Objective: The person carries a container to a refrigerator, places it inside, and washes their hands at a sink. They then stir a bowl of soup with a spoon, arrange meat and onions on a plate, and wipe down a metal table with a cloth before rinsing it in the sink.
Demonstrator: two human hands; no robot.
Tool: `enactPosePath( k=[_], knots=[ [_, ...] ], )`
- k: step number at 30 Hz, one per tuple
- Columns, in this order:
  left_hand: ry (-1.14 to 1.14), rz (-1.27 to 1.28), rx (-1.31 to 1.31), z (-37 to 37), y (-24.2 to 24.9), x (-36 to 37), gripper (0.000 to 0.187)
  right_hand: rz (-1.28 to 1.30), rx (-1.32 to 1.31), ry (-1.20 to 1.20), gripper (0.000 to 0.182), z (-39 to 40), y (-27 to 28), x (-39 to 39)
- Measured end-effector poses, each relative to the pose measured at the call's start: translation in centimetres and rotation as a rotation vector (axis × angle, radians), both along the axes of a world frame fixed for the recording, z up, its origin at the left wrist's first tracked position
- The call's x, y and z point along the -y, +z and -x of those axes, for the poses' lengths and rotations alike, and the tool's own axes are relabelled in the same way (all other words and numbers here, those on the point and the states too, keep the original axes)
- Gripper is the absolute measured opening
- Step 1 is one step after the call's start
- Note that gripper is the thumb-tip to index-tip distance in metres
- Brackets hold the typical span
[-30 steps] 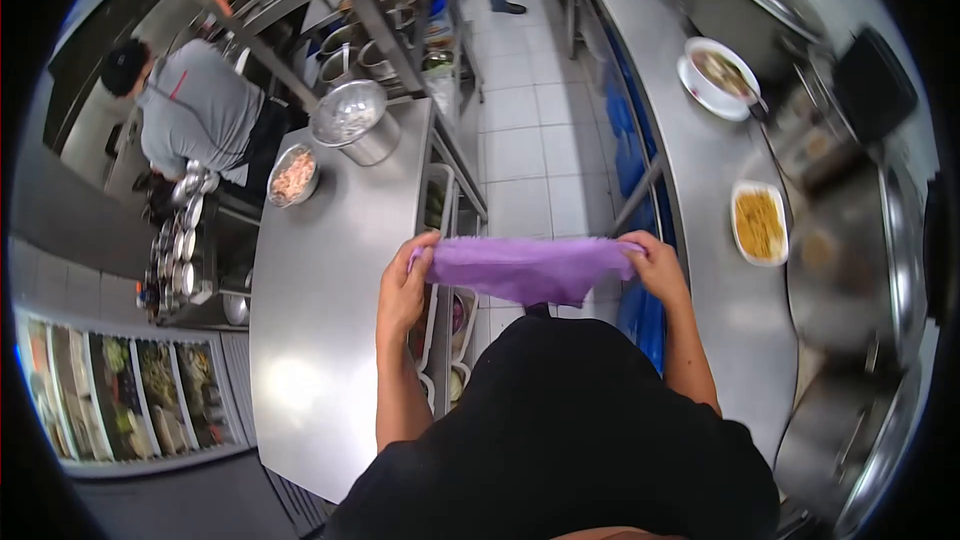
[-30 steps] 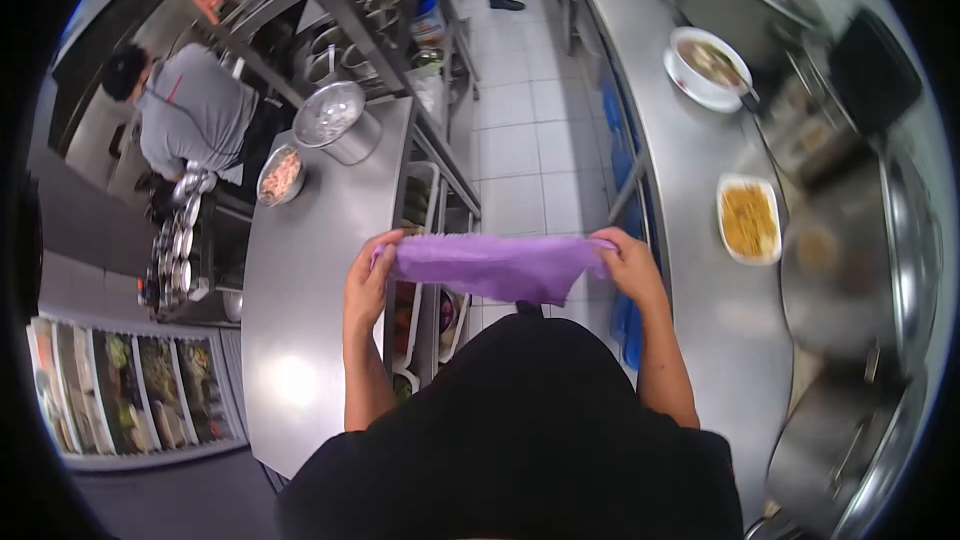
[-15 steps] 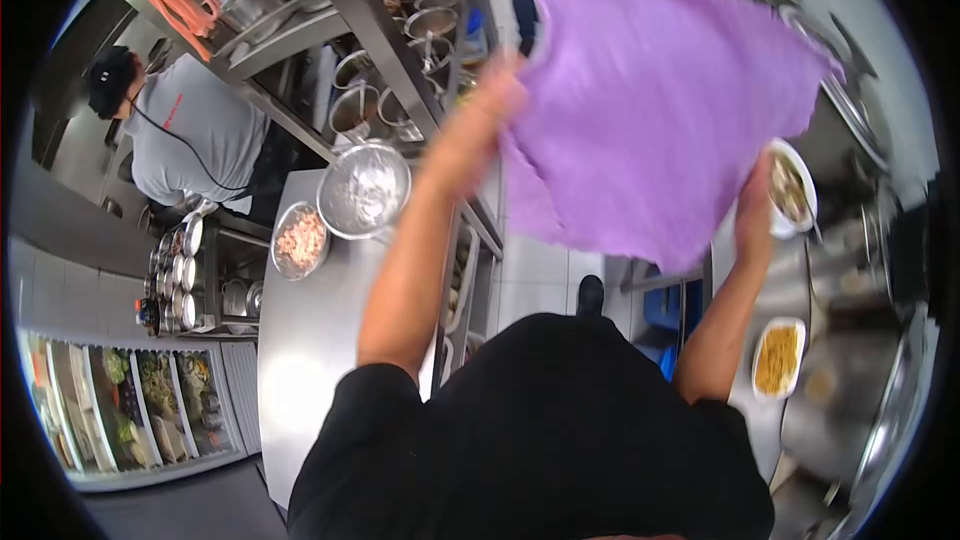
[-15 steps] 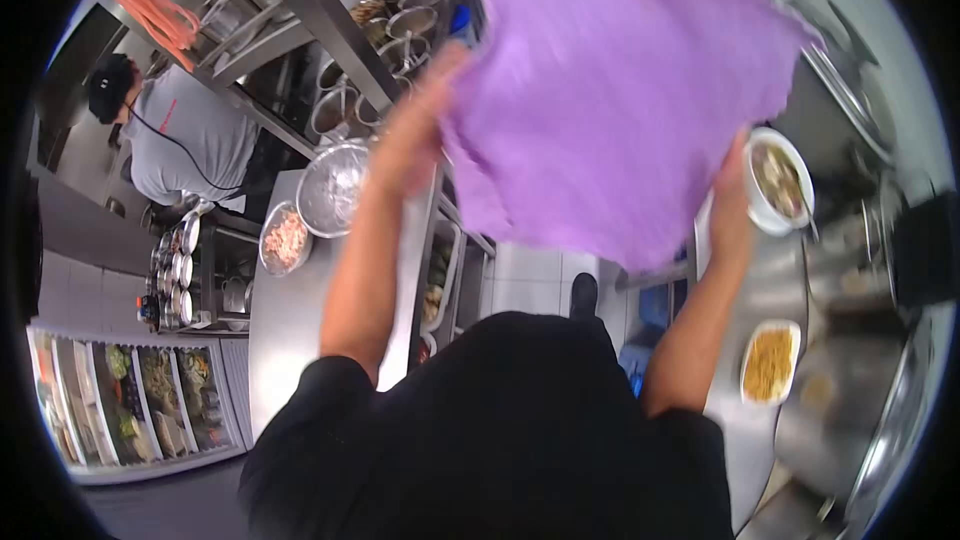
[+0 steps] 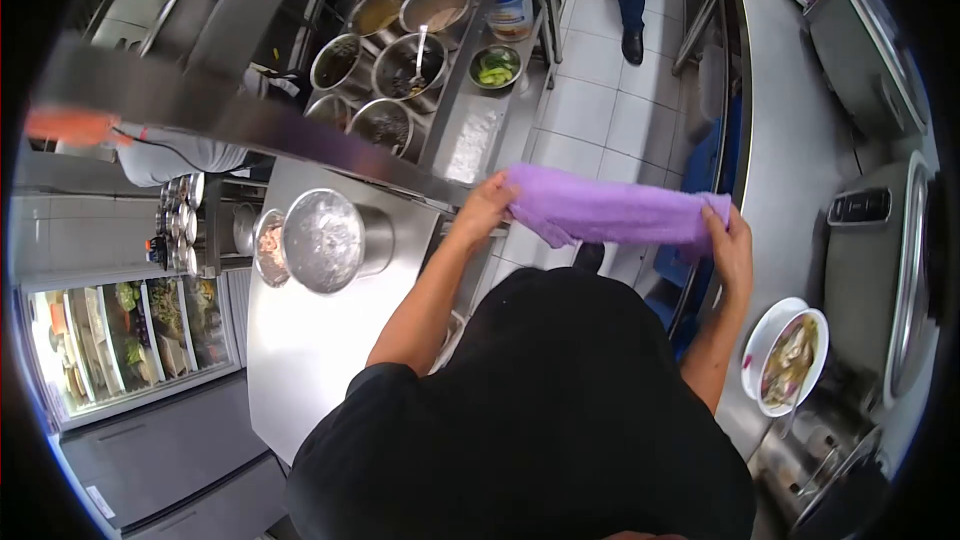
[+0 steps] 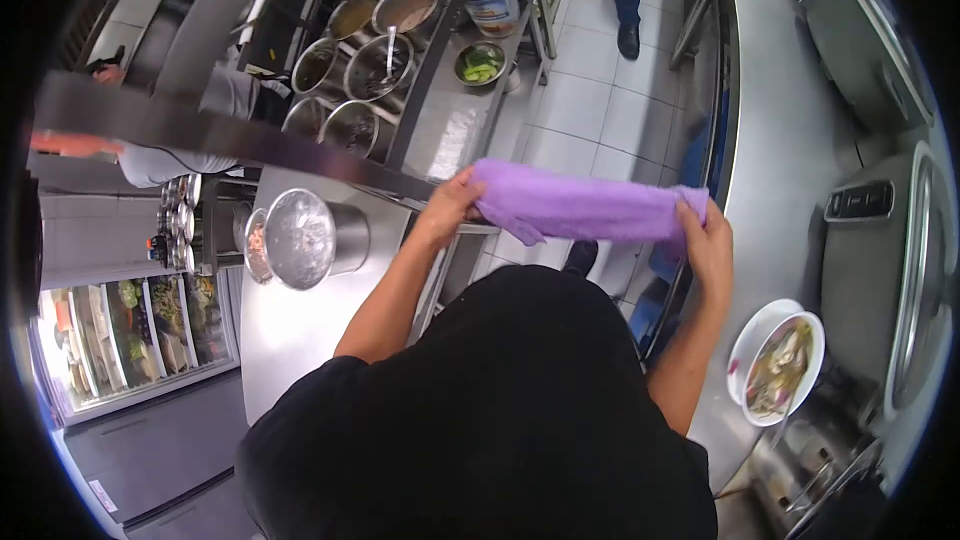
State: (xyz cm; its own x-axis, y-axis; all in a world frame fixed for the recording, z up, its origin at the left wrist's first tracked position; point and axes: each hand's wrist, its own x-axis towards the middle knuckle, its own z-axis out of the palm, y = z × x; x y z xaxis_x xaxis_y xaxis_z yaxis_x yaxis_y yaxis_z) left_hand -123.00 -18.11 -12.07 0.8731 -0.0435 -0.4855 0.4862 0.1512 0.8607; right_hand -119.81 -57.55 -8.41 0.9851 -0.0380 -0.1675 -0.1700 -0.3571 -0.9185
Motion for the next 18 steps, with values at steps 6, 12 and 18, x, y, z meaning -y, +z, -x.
enactPosePath(
  k=[6, 12, 18],
  knots=[
    [0.246, -0.169, 0.414, -11.0, 2.2, 1.2, 0.033, -0.090, 0.196, 0.027, 0.024, -13.1, 2.4, 1.5],
    [0.367, 0.066, 0.594, -23.0, 8.8, 1.5, 0.044, -0.251, 0.387, -0.075, 0.055, -25.0, 7.1, 1.4],
    [0.150, 0.103, 0.635, -35.4, 12.5, 1.9, 0.054, 0.062, 0.472, -0.105, 0.047, -34.1, 10.6, 2.8]
  ],
)
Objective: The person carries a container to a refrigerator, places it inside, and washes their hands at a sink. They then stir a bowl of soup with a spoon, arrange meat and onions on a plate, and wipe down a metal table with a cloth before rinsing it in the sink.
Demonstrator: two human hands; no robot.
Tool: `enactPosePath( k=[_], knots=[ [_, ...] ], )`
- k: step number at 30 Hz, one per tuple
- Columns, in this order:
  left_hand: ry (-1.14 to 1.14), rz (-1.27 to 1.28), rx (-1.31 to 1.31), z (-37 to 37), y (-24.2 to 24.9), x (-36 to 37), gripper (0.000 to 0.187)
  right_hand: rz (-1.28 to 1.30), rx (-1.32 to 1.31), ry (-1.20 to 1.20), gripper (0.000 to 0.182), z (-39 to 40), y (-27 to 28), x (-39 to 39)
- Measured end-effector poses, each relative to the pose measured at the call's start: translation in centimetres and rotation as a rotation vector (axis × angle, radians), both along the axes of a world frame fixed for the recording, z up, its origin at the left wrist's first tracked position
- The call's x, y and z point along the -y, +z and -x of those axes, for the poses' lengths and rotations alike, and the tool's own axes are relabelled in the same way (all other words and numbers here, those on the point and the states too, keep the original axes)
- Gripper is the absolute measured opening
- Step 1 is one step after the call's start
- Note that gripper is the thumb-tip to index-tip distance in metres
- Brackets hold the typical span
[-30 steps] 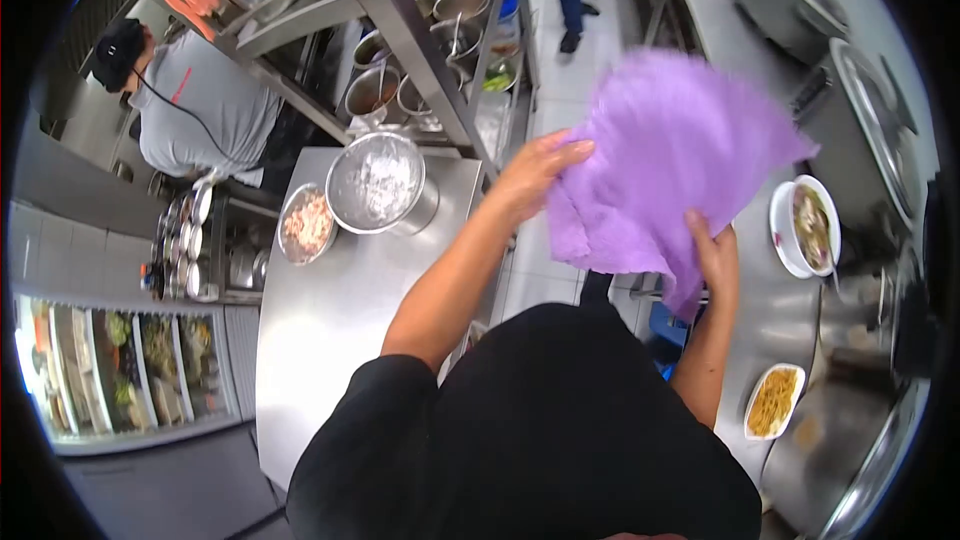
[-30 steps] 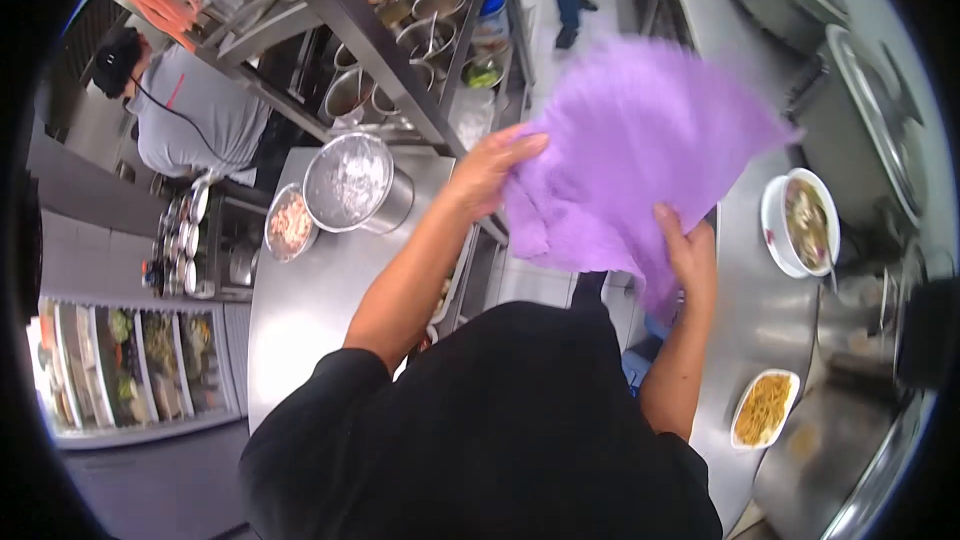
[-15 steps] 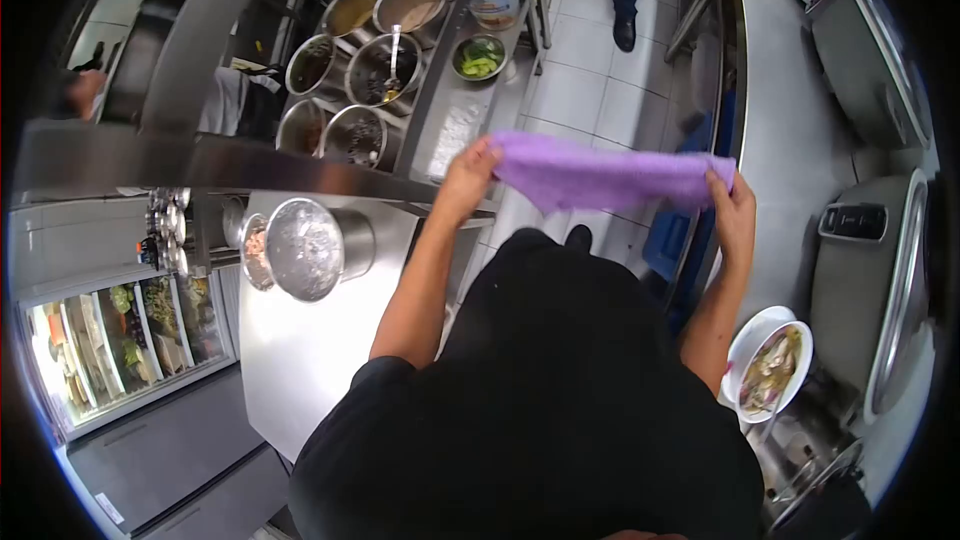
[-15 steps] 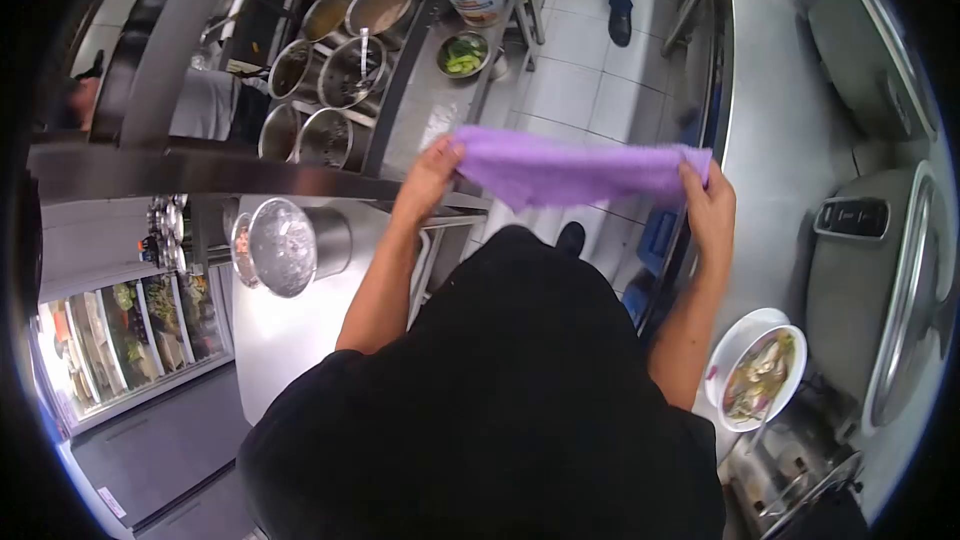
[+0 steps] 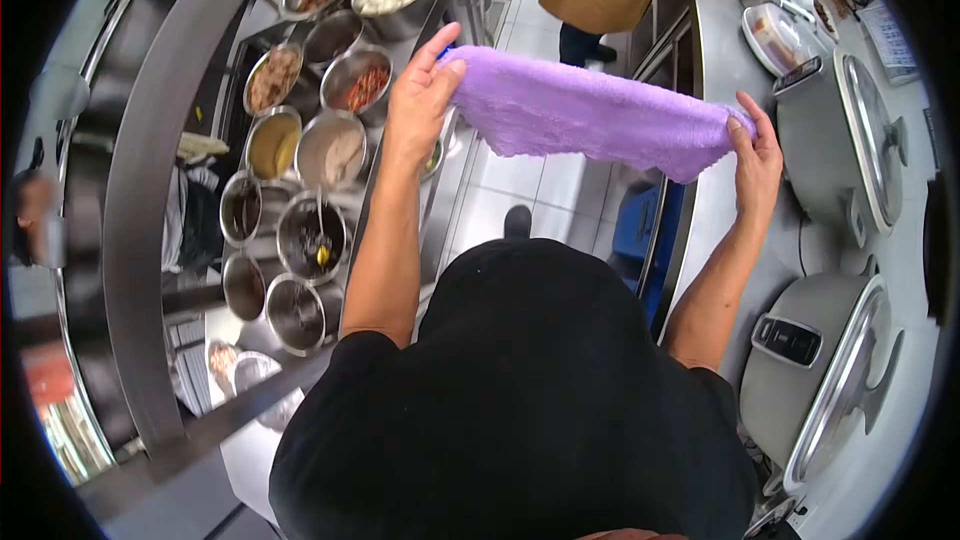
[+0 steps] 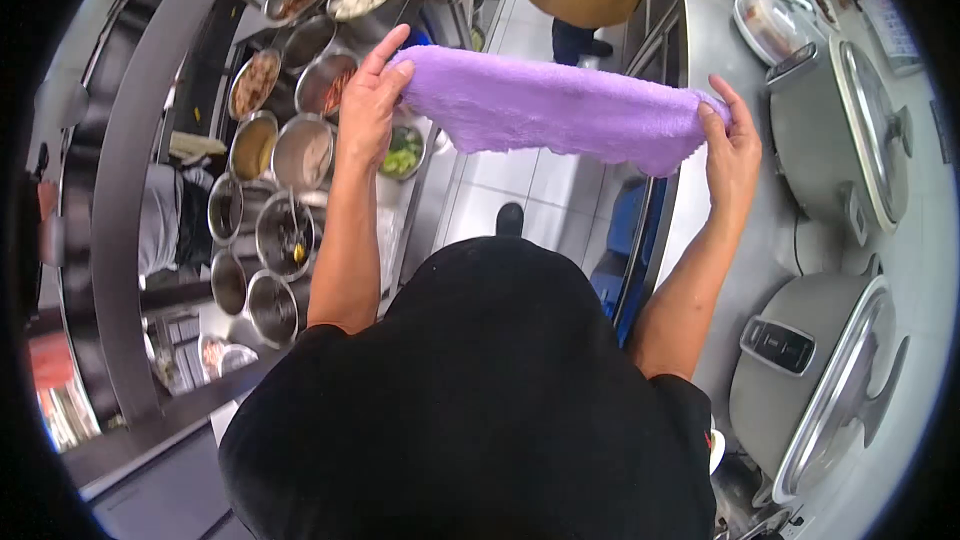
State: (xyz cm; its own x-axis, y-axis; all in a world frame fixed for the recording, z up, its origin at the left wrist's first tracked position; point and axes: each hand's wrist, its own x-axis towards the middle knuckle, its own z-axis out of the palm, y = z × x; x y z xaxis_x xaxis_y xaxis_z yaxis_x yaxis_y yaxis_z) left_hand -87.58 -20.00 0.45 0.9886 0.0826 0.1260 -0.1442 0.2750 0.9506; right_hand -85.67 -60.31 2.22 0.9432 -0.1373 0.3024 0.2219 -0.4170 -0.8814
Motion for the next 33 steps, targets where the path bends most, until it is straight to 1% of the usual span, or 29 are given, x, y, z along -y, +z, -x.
enactPosePath(
  k=[1, 4, 5, 8, 9, 12, 13, 14, 16, 17, 18, 20, 21, 23, 24, 25, 26, 28, 30, 32, 33],
  knots=[
    [-0.047, -0.016, 0.029, -2.3, 0.1, -0.1, 0.054, -0.012, 0.057, -0.042, 0.037, -1.5, 0.4, 0.1],
    [-0.129, -0.131, 0.060, -7.8, 1.4, 0.1, 0.057, 0.155, -0.086, -0.072, 0.042, -4.3, 2.4, 1.5],
    [-0.148, -0.092, 0.058, -9.3, 1.6, 0.2, 0.054, 0.131, -0.123, -0.046, 0.040, -5.7, 2.3, 2.5],
    [-0.129, -0.237, 0.081, -13.4, 1.9, 0.4, 0.050, 0.212, -0.172, -0.054, 0.033, -9.2, 3.8, 3.9],
    [-0.095, -0.250, 0.100, -14.6, 2.3, 0.9, 0.042, 0.204, -0.146, -0.059, 0.033, -10.6, 4.0, 4.2],
    [0.179, -0.840, 0.113, -16.7, 3.7, 1.8, 0.036, 0.382, -0.148, -0.116, 0.036, -13.6, 5.1, 5.2],
    [0.215, -0.842, 0.101, -17.5, 3.9, 2.1, 0.030, 0.430, -0.150, -0.136, 0.034, -14.2, 5.5, 5.0],
    [0.210, -0.882, 0.063, -18.2, 4.2, 2.0, 0.028, 0.481, -0.183, -0.160, 0.035, -14.9, 5.5, 5.1],
    [0.230, -0.804, 0.109, -20.5, 2.8, 1.7, 0.027, 0.584, -0.242, -0.211, 0.036, -16.6, 5.3, 6.2],
    [0.200, -0.793, 0.045, -21.2, 3.0, 1.6, 0.027, 0.550, -0.143, -0.188, 0.035, -17.5, 4.2, 7.5],
    [0.180, -0.787, 0.076, -22.1, 2.5, 1.4, 0.026, 0.517, -0.042, -0.164, 0.034, -18.5, 2.8, 8.6],
    [0.148, -0.694, 0.229, -23.9, 1.9, 1.3, 0.019, 0.308, 0.221, -0.158, 0.034, -20.3, 2.0, 8.3],
    [0.083, -0.494, 0.146, -24.4, 2.2, 1.7, 0.016, 0.211, 0.148, -0.190, 0.036, -21.6, 1.1, 9.1],
    [0.034, -0.264, -0.036, -26.5, 1.5, 2.3, 0.013, 0.021, -0.014, -0.247, 0.038, -25.2, -0.9, 10.5],
    [0.006, -0.149, -0.121, -27.6, 1.0, 2.5, 0.012, -0.127, -0.047, -0.262, 0.040, -27.3, -1.3, 9.0],
    [0.014, -0.130, -0.171, -28.7, 0.7, 3.1, 0.009, -0.092, -0.072, -0.291, 0.040, -29.5, -2.1, 7.7],
    [0.033, -0.083, -0.157, -30.5, -1.5, 3.4, 0.009, -0.054, -0.097, -0.321, 0.040, -31.6, -3.2, 6.5],
    [0.047, -0.123, -0.316, -32.5, -1.8, 5.5, 0.011, -0.037, -0.133, -0.178, 0.042, -35.1, -6.1, 4.7],
    [-0.018, -0.203, -0.327, -34.4, -3.3, 7.8, 0.020, -0.102, -0.102, 0.097, 0.041, -37.8, -7.8, 0.7],
    [-0.160, -0.135, -0.389, -35.9, -3.2, 11.0, 0.033, 0.025, -0.227, 0.329, 0.033, -39.3, -6.2, -4.0],
    [-0.256, 0.021, -0.370, -36.4, -2.7, 12.4, 0.038, 0.065, -0.224, 0.435, 0.027, -39.3, -4.8, -6.9]
  ],
)
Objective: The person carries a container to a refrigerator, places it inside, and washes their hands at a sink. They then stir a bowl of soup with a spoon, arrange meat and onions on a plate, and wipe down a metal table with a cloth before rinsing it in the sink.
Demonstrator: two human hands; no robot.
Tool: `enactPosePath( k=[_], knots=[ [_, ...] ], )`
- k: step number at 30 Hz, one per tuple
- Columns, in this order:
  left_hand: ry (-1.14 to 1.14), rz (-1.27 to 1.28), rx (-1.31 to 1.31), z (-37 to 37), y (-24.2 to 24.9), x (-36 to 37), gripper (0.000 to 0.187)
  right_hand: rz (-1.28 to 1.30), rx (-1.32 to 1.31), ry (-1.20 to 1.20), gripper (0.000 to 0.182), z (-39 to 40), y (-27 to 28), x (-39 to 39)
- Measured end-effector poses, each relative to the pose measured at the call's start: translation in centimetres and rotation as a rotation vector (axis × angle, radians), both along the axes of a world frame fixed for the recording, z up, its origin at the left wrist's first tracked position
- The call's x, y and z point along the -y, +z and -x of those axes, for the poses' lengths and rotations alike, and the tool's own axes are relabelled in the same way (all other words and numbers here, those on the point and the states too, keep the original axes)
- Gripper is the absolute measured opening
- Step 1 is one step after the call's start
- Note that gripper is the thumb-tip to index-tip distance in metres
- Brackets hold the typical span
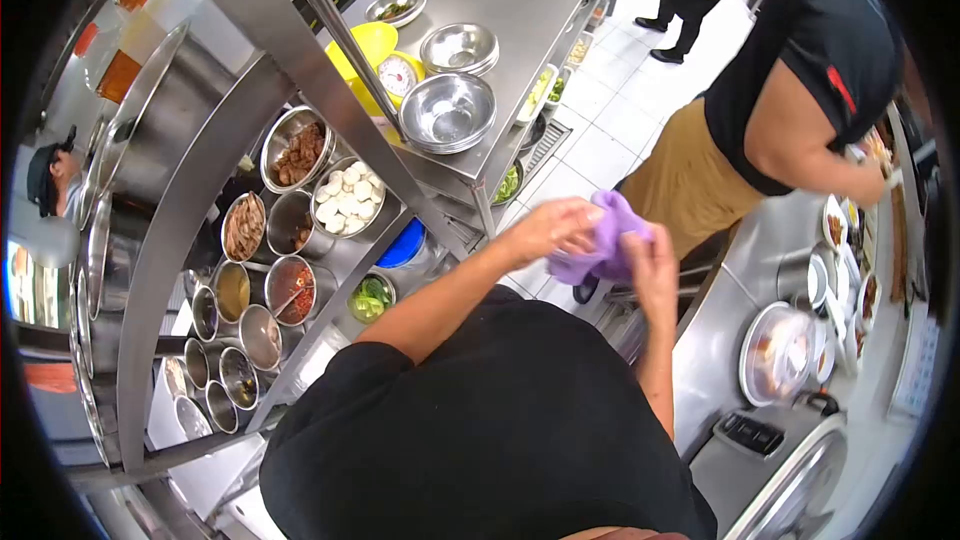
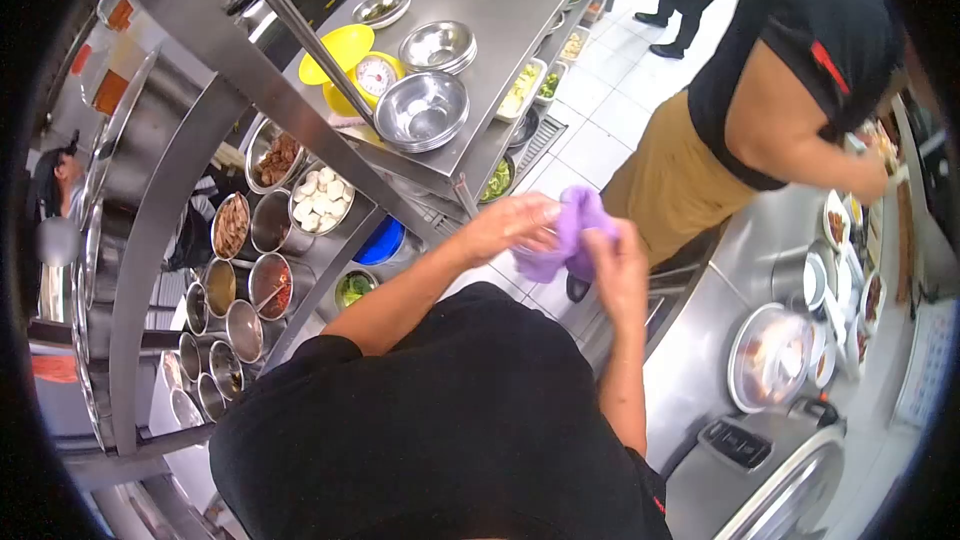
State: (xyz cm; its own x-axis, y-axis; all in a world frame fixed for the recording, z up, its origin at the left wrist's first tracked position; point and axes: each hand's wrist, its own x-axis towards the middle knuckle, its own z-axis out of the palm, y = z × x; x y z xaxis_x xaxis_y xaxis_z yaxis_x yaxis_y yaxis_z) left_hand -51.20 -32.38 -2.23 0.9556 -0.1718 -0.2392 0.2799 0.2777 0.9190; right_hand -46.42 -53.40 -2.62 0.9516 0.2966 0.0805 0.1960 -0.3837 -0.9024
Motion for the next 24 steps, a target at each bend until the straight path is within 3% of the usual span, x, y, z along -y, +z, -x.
enactPosePath(
  k=[1, 4, 7, 8, 9, 11, 12, 15, 16, 19, 20, 22, 23, 24],
  knots=[
    [-0.062, 0.171, 0.006, -0.6, 0.4, 0.6, 0.045, 0.025, 0.009, 0.112, 0.023, -0.4, 1.0, -1.9],
    [-0.104, -0.002, 0.050, -3.6, 0.8, -2.6, 0.056, 0.034, 0.079, 0.229, 0.022, -4.6, 1.9, -4.1],
    [0.264, -0.923, 0.676, -4.8, 3.2, -5.3, 0.064, 0.160, 0.045, 0.406, 0.023, -8.7, 3.9, -6.2],
    [0.410, -1.041, 0.883, -6.0, 3.3, -6.1, 0.069, 0.202, 0.048, 0.481, 0.020, -10.1, 5.0, -6.8],
    [0.324, -1.020, 0.781, -6.7, 3.3, -7.0, 0.069, 0.150, 0.055, 0.523, 0.019, -11.7, 5.7, -7.5],
    [0.150, -0.956, 0.569, -7.2, 2.7, -8.0, 0.069, 0.050, 0.053, 0.606, 0.017, -14.3, 6.8, -8.7],
    [0.027, -0.906, 0.382, -7.9, 2.6, -8.6, 0.060, 0.015, -0.023, 0.570, 0.016, -16.0, 7.3, -9.3],
    [0.204, -0.587, 0.177, -9.9, 1.7, -10.5, 0.045, 0.124, 0.168, 0.428, 0.016, -20.5, 9.1, -11.9],
    [0.290, -0.365, 0.131, -10.3, 2.2, -10.8, 0.045, 0.187, 0.072, 0.408, 0.021, -20.9, 9.9, -13.1],
    [0.544, 0.295, -0.003, -11.6, 4.6, -12.0, 0.047, 0.058, 0.001, 0.726, 0.038, -20.9, 11.3, -17.4],
    [0.385, 0.490, 0.134, -11.5, 5.1, -13.4, 0.071, 0.070, 0.193, 0.785, 0.042, -21.0, 11.1, -19.2],
    [0.413, 0.596, 0.298, -12.0, 5.4, -14.0, 0.080, 0.092, 0.576, 0.882, 0.053, -22.2, 10.6, -22.6],
    [0.426, 0.648, 0.380, -12.2, 5.7, -14.1, 0.084, 0.046, 0.474, 0.902, 0.055, -23.7, 10.5, -23.5],
    [0.415, 0.545, 0.363, -12.0, 6.6, -14.8, 0.088, 0.000, 0.379, 0.924, 0.057, -25.8, 10.5, -24.3]
  ],
)
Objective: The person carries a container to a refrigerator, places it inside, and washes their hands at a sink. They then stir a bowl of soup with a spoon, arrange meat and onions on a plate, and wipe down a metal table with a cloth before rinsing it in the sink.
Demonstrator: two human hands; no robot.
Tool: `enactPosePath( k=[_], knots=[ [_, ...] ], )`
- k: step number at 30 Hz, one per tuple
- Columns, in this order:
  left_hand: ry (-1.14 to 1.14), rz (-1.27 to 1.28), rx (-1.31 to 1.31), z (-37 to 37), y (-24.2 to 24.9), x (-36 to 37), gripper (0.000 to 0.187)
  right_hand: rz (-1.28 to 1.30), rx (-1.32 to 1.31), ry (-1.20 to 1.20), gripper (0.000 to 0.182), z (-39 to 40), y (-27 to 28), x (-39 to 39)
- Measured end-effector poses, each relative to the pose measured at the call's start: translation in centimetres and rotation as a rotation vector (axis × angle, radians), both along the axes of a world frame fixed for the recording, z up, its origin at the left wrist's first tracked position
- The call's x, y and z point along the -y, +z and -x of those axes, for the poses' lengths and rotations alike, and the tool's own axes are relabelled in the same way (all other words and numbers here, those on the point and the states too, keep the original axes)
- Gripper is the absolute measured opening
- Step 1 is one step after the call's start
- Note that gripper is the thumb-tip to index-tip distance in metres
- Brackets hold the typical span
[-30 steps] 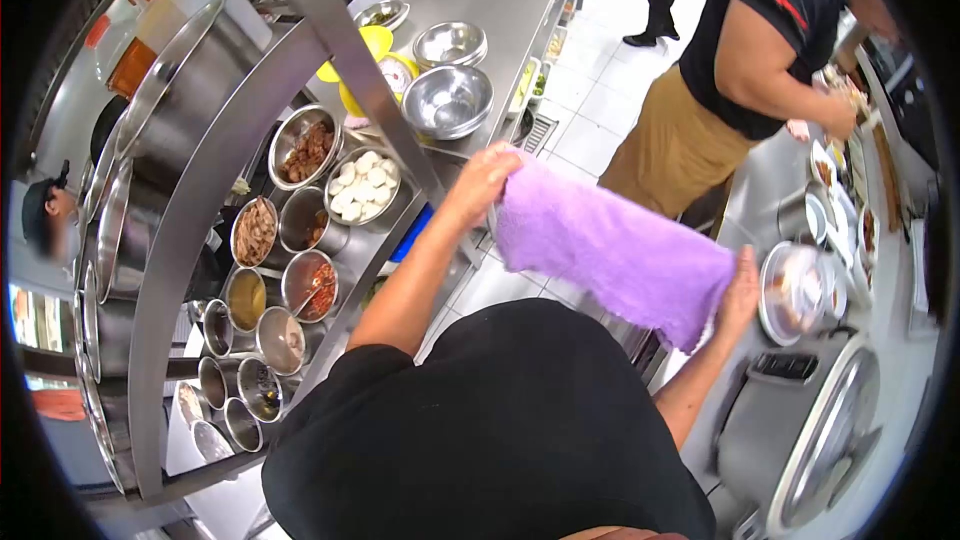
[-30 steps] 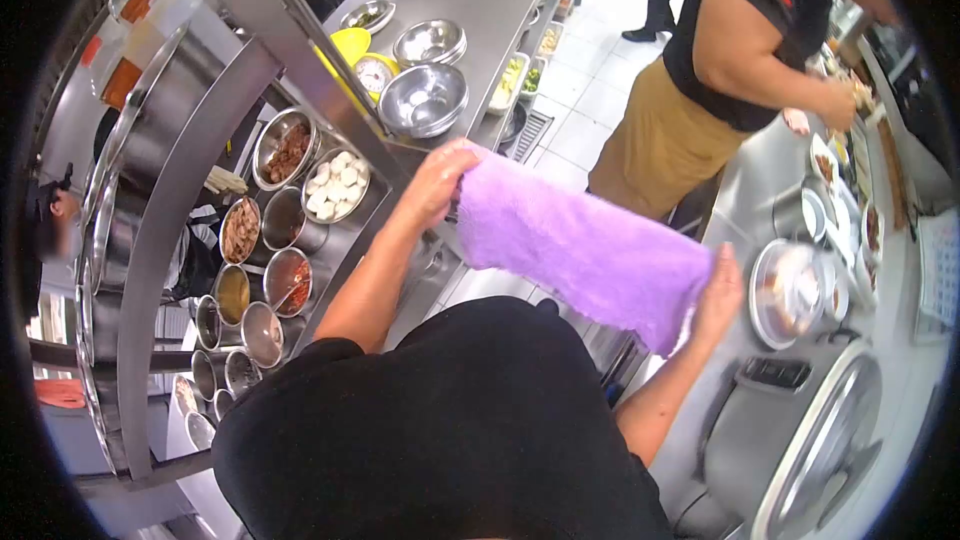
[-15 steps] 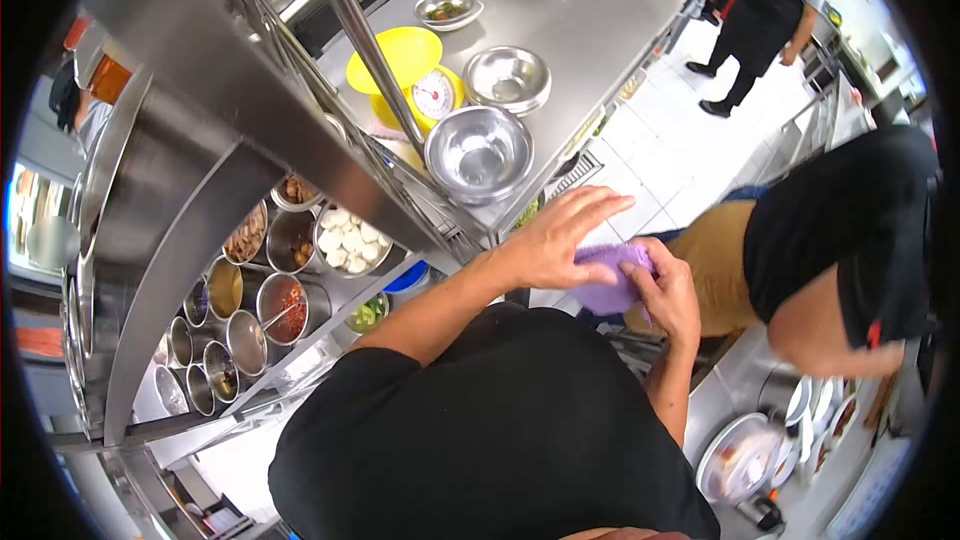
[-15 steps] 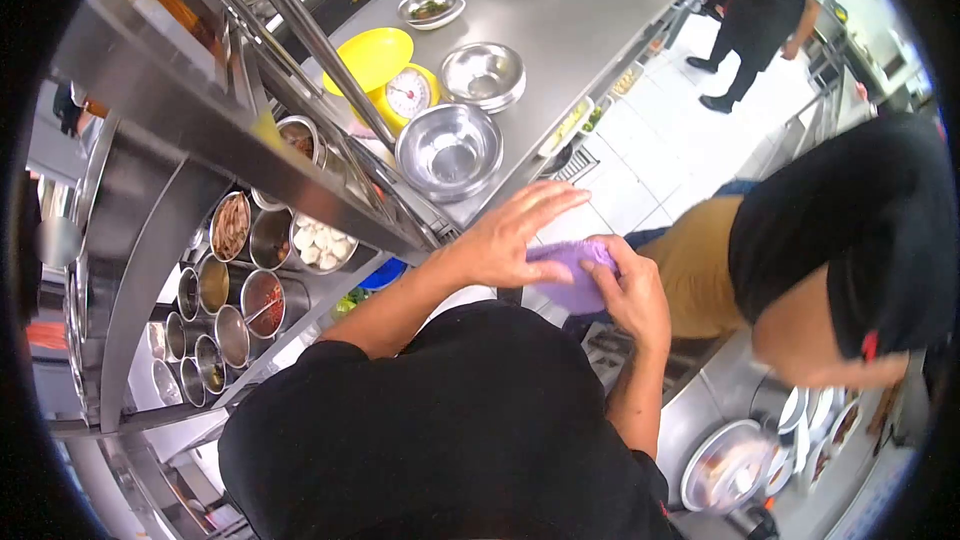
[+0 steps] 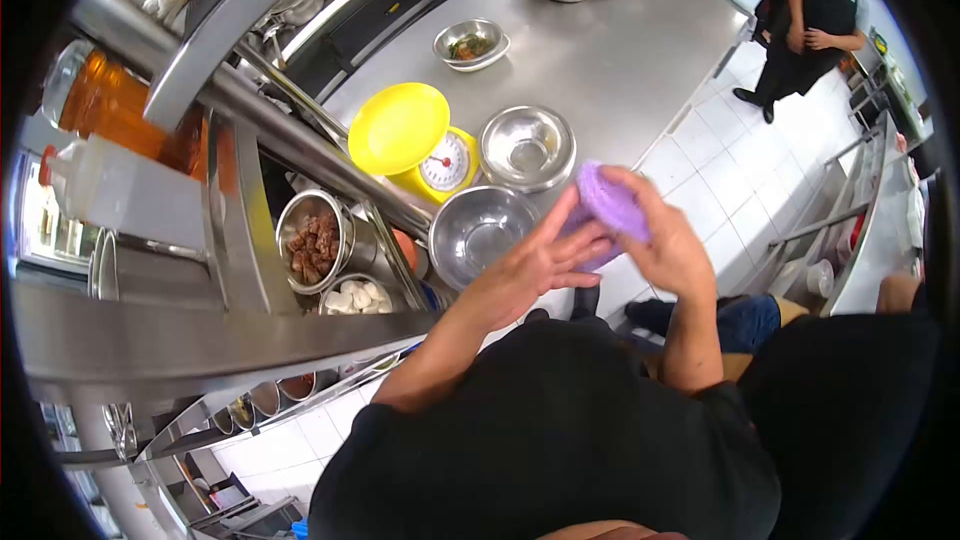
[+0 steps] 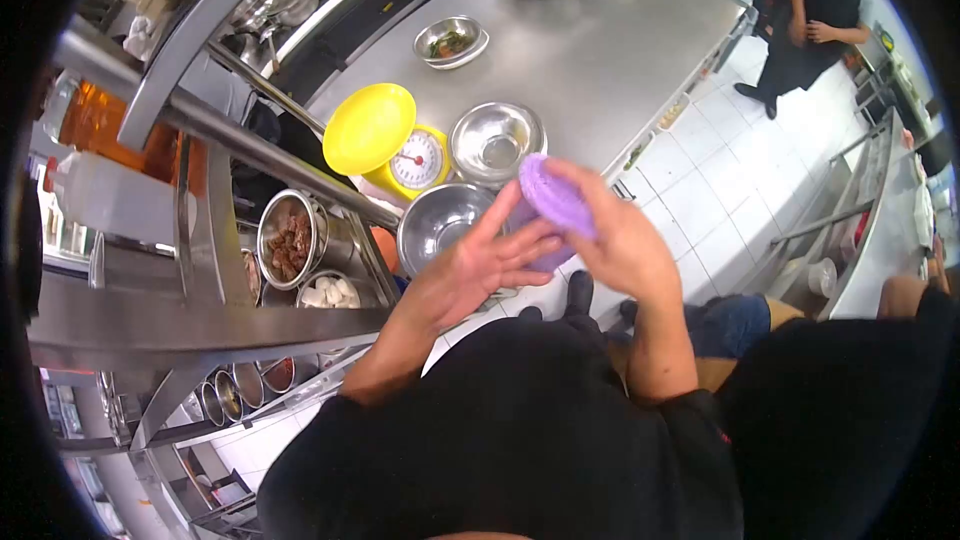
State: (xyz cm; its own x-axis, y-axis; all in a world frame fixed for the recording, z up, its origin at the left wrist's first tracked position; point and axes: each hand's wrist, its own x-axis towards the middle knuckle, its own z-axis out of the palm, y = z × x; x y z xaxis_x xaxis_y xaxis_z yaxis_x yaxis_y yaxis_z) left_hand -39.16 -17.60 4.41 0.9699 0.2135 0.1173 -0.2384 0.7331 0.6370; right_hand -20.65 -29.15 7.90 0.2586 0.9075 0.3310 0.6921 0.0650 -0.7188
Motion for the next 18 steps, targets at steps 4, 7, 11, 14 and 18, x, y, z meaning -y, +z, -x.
enactPosePath(
  k=[4, 7, 11, 14, 18],
  knots=[
    [0.081, -0.754, -0.212, -0.5, 1.6, -0.7, 0.073, -0.112, -0.118, 0.004, 0.056, -10.3, -0.1, -4.0],
    [0.184, -0.854, -0.412, -3.1, 1.6, -0.4, 0.067, 0.124, -0.153, -0.166, 0.053, -20.0, 0.0, -9.2],
    [0.276, -0.950, -0.649, -5.9, 2.3, -0.8, 0.065, 0.145, 0.277, -0.448, 0.069, -33.2, -10.6, -15.3],
    [0.417, -0.903, -0.710, -7.0, 1.9, -1.0, 0.064, 0.356, 0.469, -0.522, 0.079, -36.6, -21.7, -19.6],
    [0.527, -0.859, -0.706, -8.1, 1.2, -1.3, 0.061, 0.308, 0.603, -0.373, 0.075, -28.0, -23.7, -23.6]
  ],
)
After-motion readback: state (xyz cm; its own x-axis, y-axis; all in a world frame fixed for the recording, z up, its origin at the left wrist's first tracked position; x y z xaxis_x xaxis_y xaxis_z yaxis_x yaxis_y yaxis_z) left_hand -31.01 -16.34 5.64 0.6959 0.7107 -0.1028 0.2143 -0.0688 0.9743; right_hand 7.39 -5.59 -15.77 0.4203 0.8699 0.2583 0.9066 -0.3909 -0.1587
